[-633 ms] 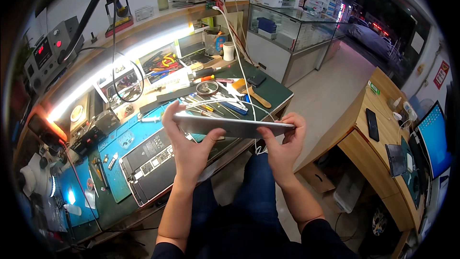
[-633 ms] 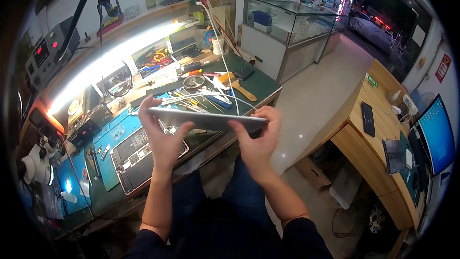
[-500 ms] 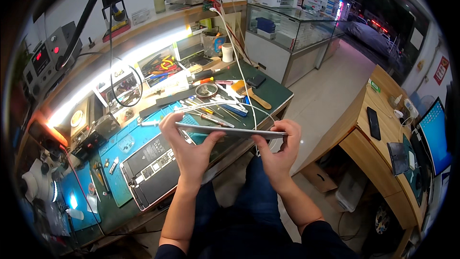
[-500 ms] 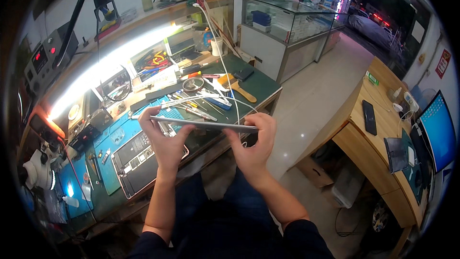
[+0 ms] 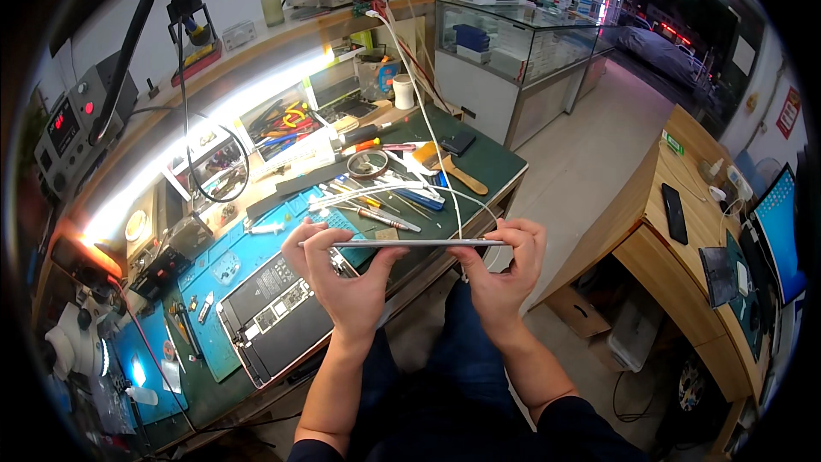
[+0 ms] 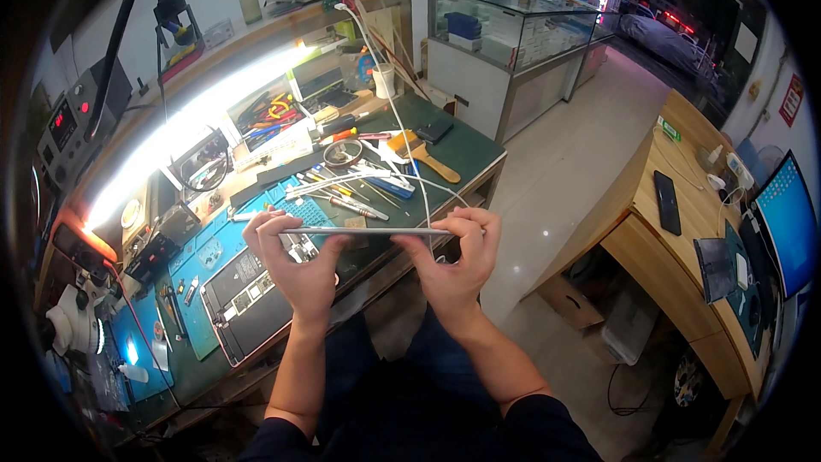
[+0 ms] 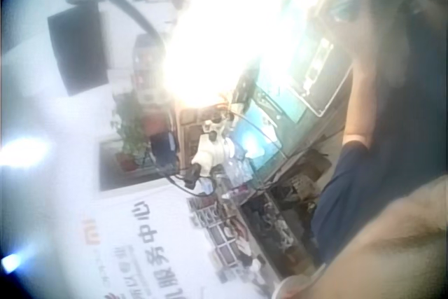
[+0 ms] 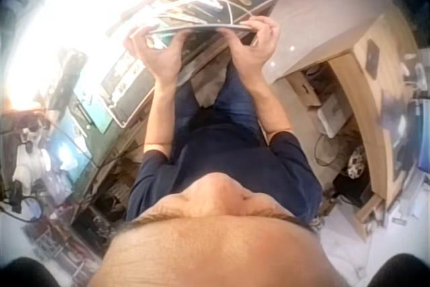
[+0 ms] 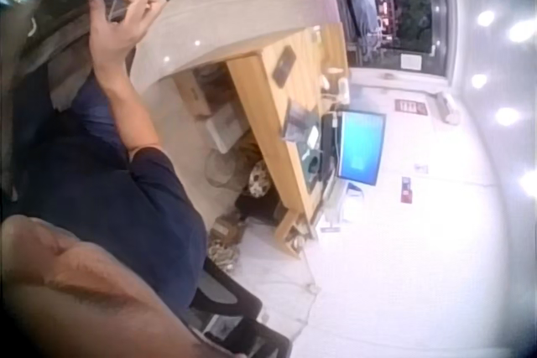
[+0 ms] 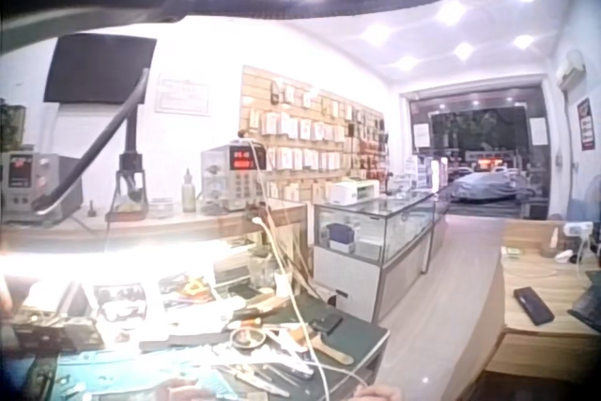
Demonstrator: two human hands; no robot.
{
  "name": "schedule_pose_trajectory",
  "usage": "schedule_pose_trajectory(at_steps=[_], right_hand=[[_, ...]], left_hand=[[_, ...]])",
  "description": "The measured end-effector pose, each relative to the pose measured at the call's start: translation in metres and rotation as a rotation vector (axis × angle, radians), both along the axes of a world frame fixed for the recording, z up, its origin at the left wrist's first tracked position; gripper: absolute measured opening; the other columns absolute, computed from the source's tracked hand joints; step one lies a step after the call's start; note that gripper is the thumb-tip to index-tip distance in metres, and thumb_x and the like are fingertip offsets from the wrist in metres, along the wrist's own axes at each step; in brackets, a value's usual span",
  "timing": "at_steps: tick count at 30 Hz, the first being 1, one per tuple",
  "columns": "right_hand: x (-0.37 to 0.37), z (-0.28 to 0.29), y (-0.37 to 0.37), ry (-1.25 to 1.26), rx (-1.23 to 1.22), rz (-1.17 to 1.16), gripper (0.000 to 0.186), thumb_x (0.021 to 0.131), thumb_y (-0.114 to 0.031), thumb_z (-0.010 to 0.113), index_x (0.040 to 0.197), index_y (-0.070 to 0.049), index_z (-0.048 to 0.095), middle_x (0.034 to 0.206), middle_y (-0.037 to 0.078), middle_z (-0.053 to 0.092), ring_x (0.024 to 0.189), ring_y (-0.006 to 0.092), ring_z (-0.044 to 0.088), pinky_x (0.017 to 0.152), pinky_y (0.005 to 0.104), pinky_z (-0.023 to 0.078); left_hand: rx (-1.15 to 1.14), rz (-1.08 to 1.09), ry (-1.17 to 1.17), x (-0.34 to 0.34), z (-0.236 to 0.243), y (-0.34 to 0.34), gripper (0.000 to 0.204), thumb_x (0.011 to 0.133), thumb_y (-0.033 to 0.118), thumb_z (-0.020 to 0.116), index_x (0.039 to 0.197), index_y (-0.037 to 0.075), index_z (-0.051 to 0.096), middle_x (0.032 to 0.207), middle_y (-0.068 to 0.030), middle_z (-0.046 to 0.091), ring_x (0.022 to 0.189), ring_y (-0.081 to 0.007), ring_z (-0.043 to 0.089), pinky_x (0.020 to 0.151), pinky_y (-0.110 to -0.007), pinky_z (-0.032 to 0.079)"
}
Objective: The person disassembles a tablet, removes the battery, and uses a screwdriver to adjust internal components. They then reassemble the tablet and inspect it.
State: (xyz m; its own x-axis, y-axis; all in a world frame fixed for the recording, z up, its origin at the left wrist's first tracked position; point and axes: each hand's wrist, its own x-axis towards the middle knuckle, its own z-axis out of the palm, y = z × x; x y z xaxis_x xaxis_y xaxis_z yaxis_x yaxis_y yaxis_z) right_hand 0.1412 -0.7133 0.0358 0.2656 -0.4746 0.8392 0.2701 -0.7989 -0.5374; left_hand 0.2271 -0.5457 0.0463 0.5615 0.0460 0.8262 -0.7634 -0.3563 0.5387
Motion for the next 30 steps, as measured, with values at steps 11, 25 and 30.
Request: schedule_pose_trajectory(at_steps=[11,25,30], right_hand=[[0.001,-0.002,0.006,-0.059,0.027,0.002,0.046,0.064,-0.02,0.1,0.091,-0.007,0.066,0.095,0.009,0.059,0.098,0.0268,0.059,0.095,0.0426,0.055],[0.0,0.0,0.01,-0.064,0.039,-0.004,0.046,0.064,-0.018,0.101,0.092,-0.007,0.066,0.099,0.009,0.059,0.102,0.0265,0.059,0.094,0.0411,0.054],[-0.002,0.002,0.0,-0.047,0.011,0.049,0.045,0.064,-0.017,0.1,0.093,-0.007,0.067,0.103,0.011,0.059,0.1,0.027,0.061,0.091,0.0396,0.055]], left_hand=[[-0.004,-0.009,-0.042,0.001,0.0,0.002,0.067,0.061,0.024,0.101,0.107,0.009,0.056,0.12,-0.0114,0.048,0.12,-0.0296,0.048,0.111,-0.048,0.04],[-0.008,-0.004,-0.063,0.0,0.0,0.003,0.07,0.061,0.025,0.102,0.111,0.01,0.055,0.124,-0.0117,0.047,0.123,-0.0309,0.046,0.112,-0.048,0.039],[-0.029,-0.061,-0.04,0.001,0.007,0.004,0.068,0.06,0.028,0.103,0.105,0.011,0.054,0.12,-0.0125,0.043,0.124,-0.0322,0.044,0.118,-0.056,0.034]])
